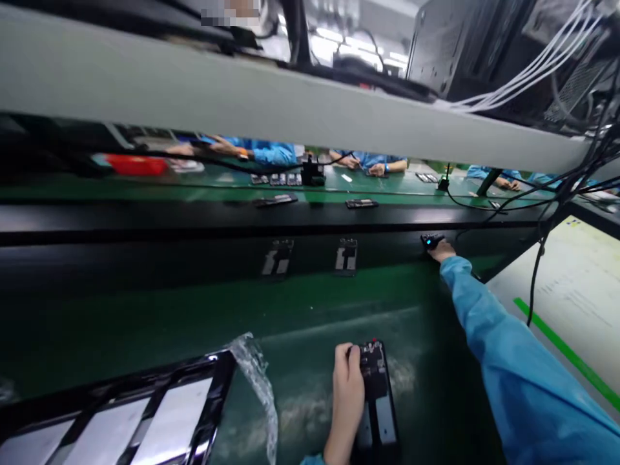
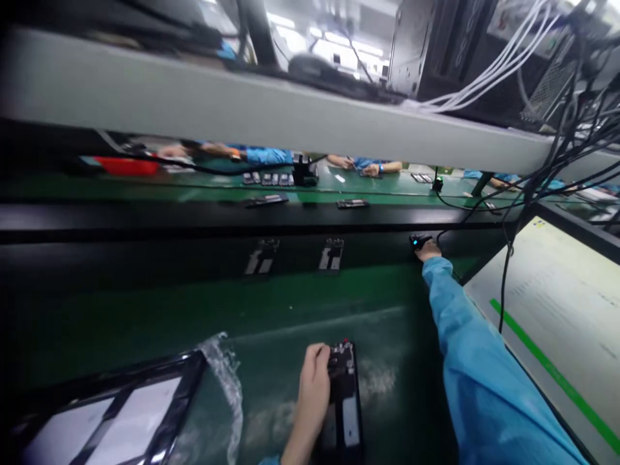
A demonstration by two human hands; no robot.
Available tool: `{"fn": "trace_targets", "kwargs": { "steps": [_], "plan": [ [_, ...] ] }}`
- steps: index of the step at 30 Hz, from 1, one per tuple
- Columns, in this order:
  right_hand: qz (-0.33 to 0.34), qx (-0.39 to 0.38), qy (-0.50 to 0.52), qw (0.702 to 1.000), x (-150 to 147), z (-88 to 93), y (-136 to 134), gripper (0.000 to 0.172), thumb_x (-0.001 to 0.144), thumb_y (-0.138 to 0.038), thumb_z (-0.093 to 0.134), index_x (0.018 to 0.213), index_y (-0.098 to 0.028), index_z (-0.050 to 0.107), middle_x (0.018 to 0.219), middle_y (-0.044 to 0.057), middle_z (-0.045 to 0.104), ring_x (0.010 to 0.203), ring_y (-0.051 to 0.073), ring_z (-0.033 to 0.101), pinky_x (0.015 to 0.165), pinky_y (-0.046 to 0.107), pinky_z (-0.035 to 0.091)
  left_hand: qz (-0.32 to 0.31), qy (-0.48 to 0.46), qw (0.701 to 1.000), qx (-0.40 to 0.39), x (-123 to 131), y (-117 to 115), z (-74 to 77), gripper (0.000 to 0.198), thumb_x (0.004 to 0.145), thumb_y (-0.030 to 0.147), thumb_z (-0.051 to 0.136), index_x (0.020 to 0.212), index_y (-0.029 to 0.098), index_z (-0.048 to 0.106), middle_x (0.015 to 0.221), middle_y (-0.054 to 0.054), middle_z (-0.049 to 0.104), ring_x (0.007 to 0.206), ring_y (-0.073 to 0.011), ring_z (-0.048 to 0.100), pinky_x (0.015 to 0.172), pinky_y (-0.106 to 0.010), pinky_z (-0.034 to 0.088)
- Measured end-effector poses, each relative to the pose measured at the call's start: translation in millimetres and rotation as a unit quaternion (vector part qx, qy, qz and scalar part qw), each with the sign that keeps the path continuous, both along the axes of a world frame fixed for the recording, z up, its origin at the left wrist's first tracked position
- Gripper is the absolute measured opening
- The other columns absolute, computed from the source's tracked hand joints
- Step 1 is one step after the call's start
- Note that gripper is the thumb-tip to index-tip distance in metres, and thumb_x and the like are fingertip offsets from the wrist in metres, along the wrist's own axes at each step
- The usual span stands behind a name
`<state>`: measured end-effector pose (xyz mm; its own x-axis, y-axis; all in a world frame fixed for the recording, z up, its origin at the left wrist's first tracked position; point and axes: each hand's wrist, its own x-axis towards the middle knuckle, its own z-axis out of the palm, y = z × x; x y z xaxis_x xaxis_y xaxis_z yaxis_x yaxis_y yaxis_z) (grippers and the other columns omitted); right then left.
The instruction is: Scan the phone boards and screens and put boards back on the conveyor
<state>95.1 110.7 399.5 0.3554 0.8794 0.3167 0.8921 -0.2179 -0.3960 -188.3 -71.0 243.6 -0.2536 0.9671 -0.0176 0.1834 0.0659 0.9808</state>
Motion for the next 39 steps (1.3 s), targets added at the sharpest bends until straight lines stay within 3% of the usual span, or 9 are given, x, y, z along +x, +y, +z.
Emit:
{"fn": "trace_targets", "kwargs": {
  "steps": [5,10,13,16,19,22,28,33,39],
  "plan": [
    [-0.018,-0.101,-0.044,0.994,-17.5,-40.2,-43.5,0.051,0.092,-0.048,0.061,0.119,-0.006,0.052,0.112,0.016,0.067,0.097,0.020,0.067,0.081,0.029,0.048,-0.021,0.022,0.999,-0.017,-2.2,-22.2,20.4,0.023,0.095,0.044,0.040,0.097,0.023,0.050,0.090,-0.004,0.061,0.090,-0.0227,0.061,0.083,-0.035,0.046],
    [0.041,-0.186,-0.056,0.980,-56.0,-80.8,-176.6,0.059,0.073,-0.047,0.076,0.112,-0.012,0.049,0.089,0.015,0.071,0.081,0.030,0.069,0.065,0.031,0.043,-0.059,0.053,0.997,0.006,-4.7,-44.1,39.3,0.017,0.097,0.040,0.042,0.098,0.023,0.046,0.084,-0.002,0.059,0.078,-0.0200,0.061,0.071,-0.031,0.043],
    [0.102,-0.189,0.005,0.977,-65.1,-76.6,-251.1,0.037,0.075,-0.033,0.072,0.102,-0.015,0.054,0.081,0.011,0.071,0.072,0.028,0.068,0.061,0.033,0.044,-0.075,0.064,0.995,0.030,-6.5,-52.6,44.6,0.017,0.098,0.040,0.043,0.096,0.023,0.045,0.079,-0.001,0.057,0.070,-0.0179,0.058,0.065,-0.029,0.041],
    [0.154,-0.220,0.158,0.950,-66.5,-42.4,-291.4,0.023,0.079,-0.033,0.070,0.093,-0.017,0.062,0.065,0.003,0.068,0.057,0.021,0.064,0.054,0.031,0.047,-0.097,0.072,0.992,0.042,-7.0,-59.0,46.3,0.017,0.099,0.040,0.043,0.097,0.023,0.045,0.078,-0.001,0.057,0.067,-0.0171,0.057,0.060,-0.028,0.038],
    [0.199,-0.322,0.299,0.876,-73.2,4.4,-300.5,0.023,0.078,-0.036,0.075,0.092,-0.018,0.069,0.050,-0.004,0.060,0.041,0.015,0.055,0.042,0.026,0.044,-0.114,0.080,0.990,0.035,-5.2,-63.6,48.8,0.015,0.098,0.038,0.043,0.098,0.023,0.045,0.079,-0.002,0.058,0.067,-0.0180,0.057,0.060,-0.029,0.037],
    [0.224,-0.364,0.320,0.846,-86.4,33.5,-293.5,0.018,0.075,-0.030,0.077,0.087,-0.018,0.071,0.053,-0.002,0.064,0.039,0.013,0.055,0.037,0.023,0.041,-0.120,0.087,0.989,0.017,-2.6,-66.9,52.5,0.012,0.097,0.035,0.043,0.097,0.023,0.045,0.080,-0.002,0.059,0.068,-0.0197,0.058,0.061,-0.029,0.037],
    [0.241,-0.379,0.304,0.840,-102.2,39.0,-283.3,0.019,0.078,-0.025,0.072,0.095,-0.016,0.073,0.046,-0.004,0.058,0.037,0.012,0.051,0.036,0.021,0.040,-0.123,0.084,0.989,0.006,-3.3,-70.0,56.5,0.011,0.097,0.035,0.042,0.095,0.024,0.043,0.077,-0.002,0.058,0.072,-0.0228,0.059,0.064,-0.031,0.037],
    [0.226,-0.386,0.331,0.831,-108.3,48.2,-283.8,0.005,0.075,-0.021,0.075,0.075,-0.017,0.072,0.044,-0.004,0.057,0.039,0.011,0.050,0.038,0.021,0.040,-0.122,0.068,0.990,0.006,-4.5,-71.4,55.4,0.012,0.098,0.034,0.041,0.094,0.024,0.043,0.076,-0.002,0.058,0.071,-0.0227,0.061,0.065,-0.032,0.041],
    [0.217,-0.400,0.314,0.833,-109.7,57.4,-287.4,0.015,0.078,-0.031,0.073,0.071,-0.018,0.069,0.044,-0.003,0.056,0.041,0.012,0.050,0.040,0.023,0.041,-0.123,0.049,0.991,-0.006,-2.7,-73.8,57.7,0.013,0.098,0.035,0.042,0.095,0.023,0.044,0.078,-0.003,0.060,0.073,-0.0235,0.062,0.066,-0.032,0.042]
  ]
}}
